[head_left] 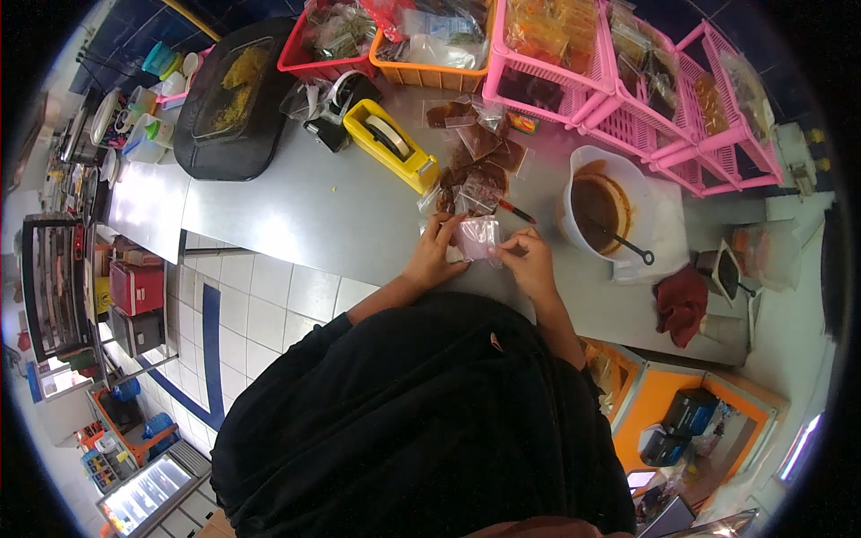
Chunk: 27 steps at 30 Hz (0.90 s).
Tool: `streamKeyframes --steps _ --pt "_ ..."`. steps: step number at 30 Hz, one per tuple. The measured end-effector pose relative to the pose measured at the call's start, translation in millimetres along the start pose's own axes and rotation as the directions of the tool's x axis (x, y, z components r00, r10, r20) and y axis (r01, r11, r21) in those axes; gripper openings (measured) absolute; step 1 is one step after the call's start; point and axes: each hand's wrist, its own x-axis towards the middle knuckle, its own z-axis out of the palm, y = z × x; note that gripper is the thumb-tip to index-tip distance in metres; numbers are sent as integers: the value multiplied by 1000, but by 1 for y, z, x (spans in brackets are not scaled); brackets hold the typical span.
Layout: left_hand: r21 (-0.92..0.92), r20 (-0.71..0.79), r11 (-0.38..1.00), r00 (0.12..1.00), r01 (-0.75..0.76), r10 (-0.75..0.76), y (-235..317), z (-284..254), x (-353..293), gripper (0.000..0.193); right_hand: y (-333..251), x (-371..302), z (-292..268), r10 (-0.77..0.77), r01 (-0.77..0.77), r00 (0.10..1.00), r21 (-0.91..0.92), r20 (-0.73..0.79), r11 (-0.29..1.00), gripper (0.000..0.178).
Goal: The person walks to a kitchen counter, scoops sauce from a bowl into small plastic bags using a spoon, and seals the bags by hand.
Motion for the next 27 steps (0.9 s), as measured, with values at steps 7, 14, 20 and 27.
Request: streamKeyframes --steps 7,14,20,27 --pt "202 -196 976 973 -83 124 22 -5 11 73 -31 -16 -27 105 -107 994 157 18 982 10" --pt "-442 269 881 962 168 -48 83 -9 18 31 -36 -43 -20 66 -54 997 275 -35 960 17" --pt "-441 410 881 912 174 25 79 -7 21 17 -56 -55 -39 148 -225 969 464 196 857 17" --pt "-403 472 907 877 122 92 83 -7 23 14 -61 -66 -42 127 -219 966 456 223 863 16"
